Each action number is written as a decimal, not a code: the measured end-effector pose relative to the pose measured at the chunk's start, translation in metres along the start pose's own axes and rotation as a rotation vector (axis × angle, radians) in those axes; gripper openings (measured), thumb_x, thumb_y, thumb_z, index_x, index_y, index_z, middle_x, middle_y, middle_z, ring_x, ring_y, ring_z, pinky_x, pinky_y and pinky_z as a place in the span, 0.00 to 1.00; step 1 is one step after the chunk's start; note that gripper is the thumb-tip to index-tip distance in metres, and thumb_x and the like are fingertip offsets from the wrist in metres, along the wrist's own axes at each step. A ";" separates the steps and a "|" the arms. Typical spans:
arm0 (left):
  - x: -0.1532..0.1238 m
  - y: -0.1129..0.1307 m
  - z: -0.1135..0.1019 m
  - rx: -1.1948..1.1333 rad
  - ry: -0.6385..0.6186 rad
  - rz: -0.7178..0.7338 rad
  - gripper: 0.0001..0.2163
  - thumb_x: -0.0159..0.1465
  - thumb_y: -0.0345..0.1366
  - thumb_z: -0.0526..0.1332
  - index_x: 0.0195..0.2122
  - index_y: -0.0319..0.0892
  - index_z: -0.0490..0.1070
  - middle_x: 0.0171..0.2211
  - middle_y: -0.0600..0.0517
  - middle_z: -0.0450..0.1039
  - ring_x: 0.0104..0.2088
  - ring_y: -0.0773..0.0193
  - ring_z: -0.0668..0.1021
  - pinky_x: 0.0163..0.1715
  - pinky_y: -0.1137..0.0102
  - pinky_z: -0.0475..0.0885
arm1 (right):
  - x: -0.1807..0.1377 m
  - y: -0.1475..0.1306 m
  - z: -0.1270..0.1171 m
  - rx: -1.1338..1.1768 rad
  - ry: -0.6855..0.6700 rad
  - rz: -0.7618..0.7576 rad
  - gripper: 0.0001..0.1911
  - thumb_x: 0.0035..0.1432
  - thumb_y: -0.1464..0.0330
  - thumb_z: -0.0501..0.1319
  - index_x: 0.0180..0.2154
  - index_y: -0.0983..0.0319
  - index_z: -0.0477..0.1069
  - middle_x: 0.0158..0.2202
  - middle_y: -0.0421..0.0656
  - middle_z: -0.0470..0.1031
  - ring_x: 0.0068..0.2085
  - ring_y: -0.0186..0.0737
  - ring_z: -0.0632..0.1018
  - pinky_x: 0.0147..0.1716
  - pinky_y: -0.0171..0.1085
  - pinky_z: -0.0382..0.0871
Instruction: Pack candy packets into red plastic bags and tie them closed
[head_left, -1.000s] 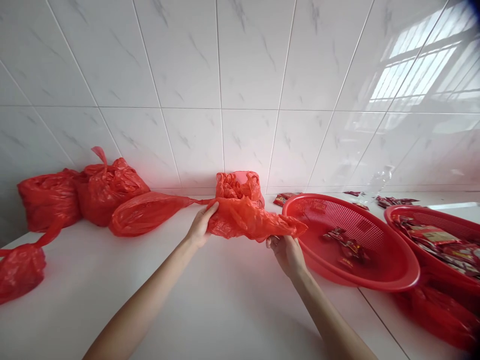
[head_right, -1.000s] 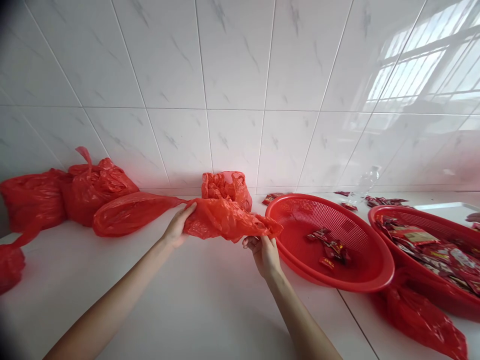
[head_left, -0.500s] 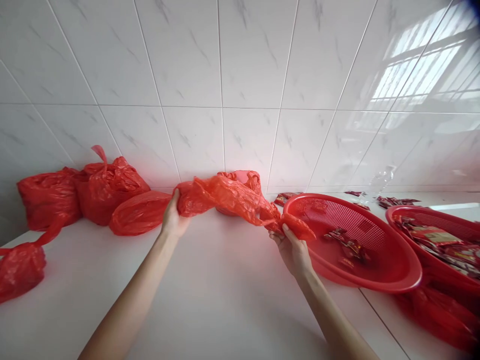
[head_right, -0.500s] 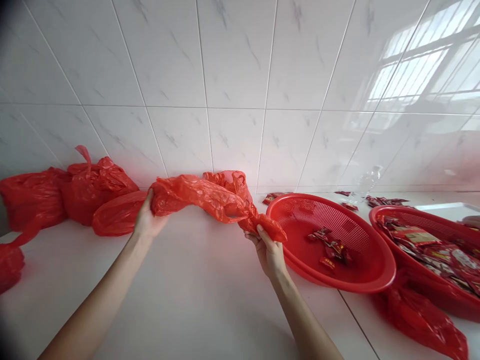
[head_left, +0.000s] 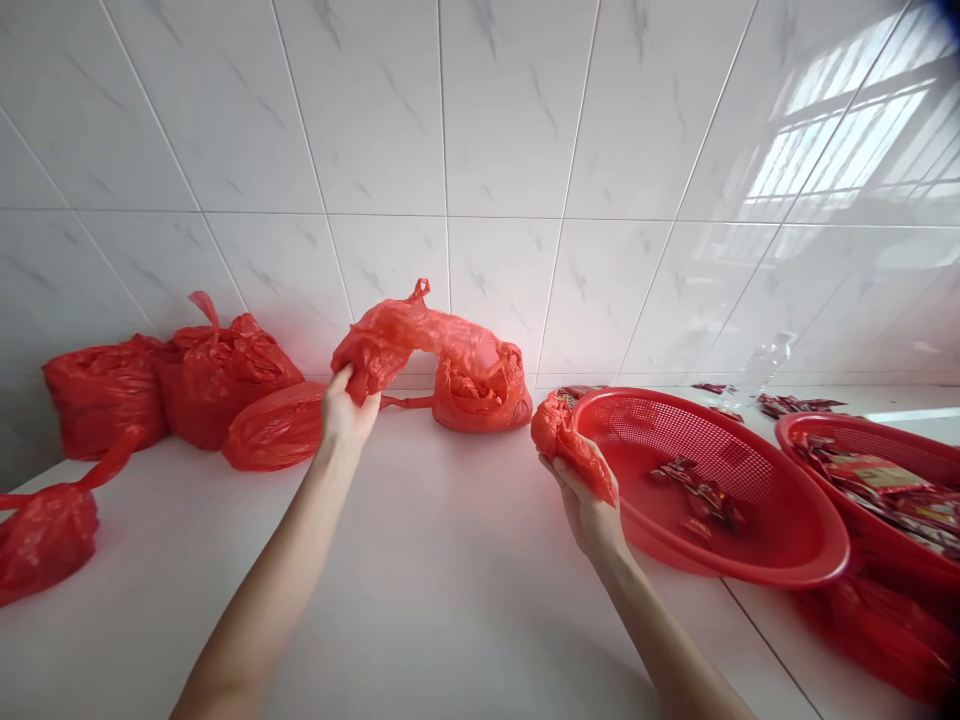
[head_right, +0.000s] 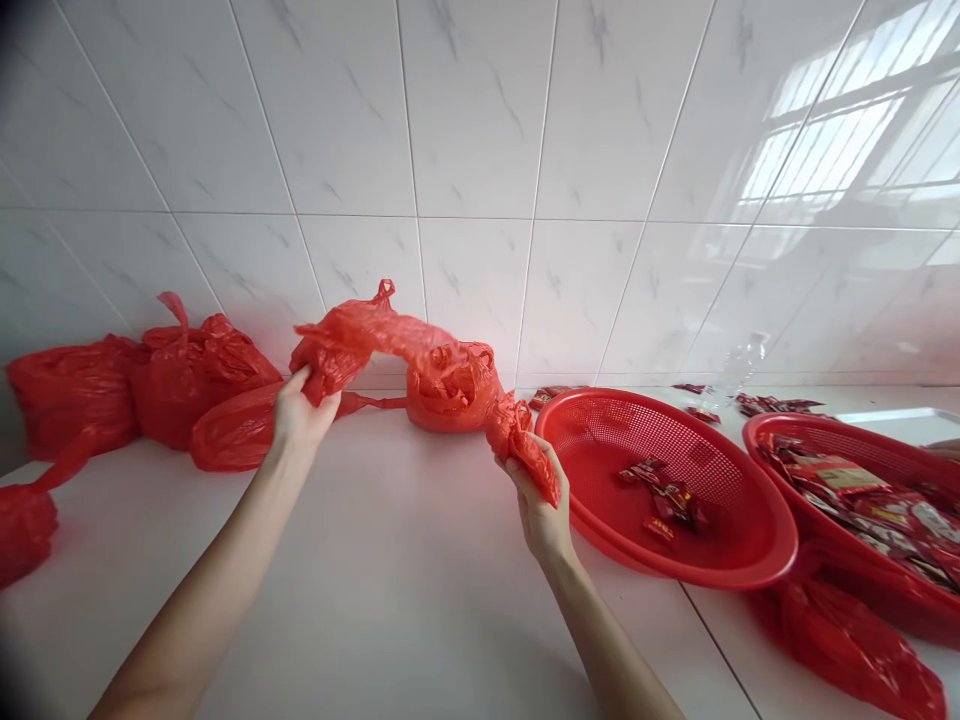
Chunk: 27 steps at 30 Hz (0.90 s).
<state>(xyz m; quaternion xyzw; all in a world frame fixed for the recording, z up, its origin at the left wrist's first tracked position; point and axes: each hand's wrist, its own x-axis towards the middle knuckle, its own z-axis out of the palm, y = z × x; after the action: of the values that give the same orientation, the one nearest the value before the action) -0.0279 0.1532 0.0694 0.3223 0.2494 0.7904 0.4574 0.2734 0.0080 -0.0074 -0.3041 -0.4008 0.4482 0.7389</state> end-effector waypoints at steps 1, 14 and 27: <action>0.005 -0.004 0.008 -0.011 -0.010 0.019 0.06 0.59 0.31 0.60 0.37 0.45 0.72 0.41 0.51 0.80 0.50 0.62 0.79 0.51 0.68 0.75 | -0.001 0.000 0.000 -0.014 -0.009 -0.010 0.15 0.54 0.68 0.70 0.45 0.57 0.76 0.47 0.42 0.78 0.51 0.45 0.76 0.58 0.50 0.68; 0.017 -0.088 0.087 0.828 -0.347 0.274 0.05 0.51 0.32 0.64 0.28 0.42 0.67 0.27 0.52 0.72 0.34 0.58 0.76 0.41 0.64 0.72 | -0.012 0.005 0.002 -0.375 -0.083 -0.107 0.18 0.57 0.64 0.68 0.50 0.56 0.73 0.47 0.44 0.77 0.45 0.46 0.79 0.49 0.45 0.74; -0.032 -0.074 0.080 1.075 -0.598 0.764 0.20 0.66 0.36 0.57 0.59 0.40 0.65 0.61 0.42 0.67 0.63 0.55 0.67 0.64 0.58 0.62 | -0.015 0.012 -0.002 -0.430 -0.376 -0.169 0.36 0.61 0.65 0.64 0.67 0.52 0.55 0.66 0.50 0.63 0.63 0.52 0.70 0.58 0.47 0.70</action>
<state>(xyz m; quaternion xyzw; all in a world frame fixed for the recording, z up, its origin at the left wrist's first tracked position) 0.0840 0.1667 0.0629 0.7696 0.3380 0.5411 -0.0238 0.2662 -0.0008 -0.0231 -0.3310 -0.6403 0.3380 0.6051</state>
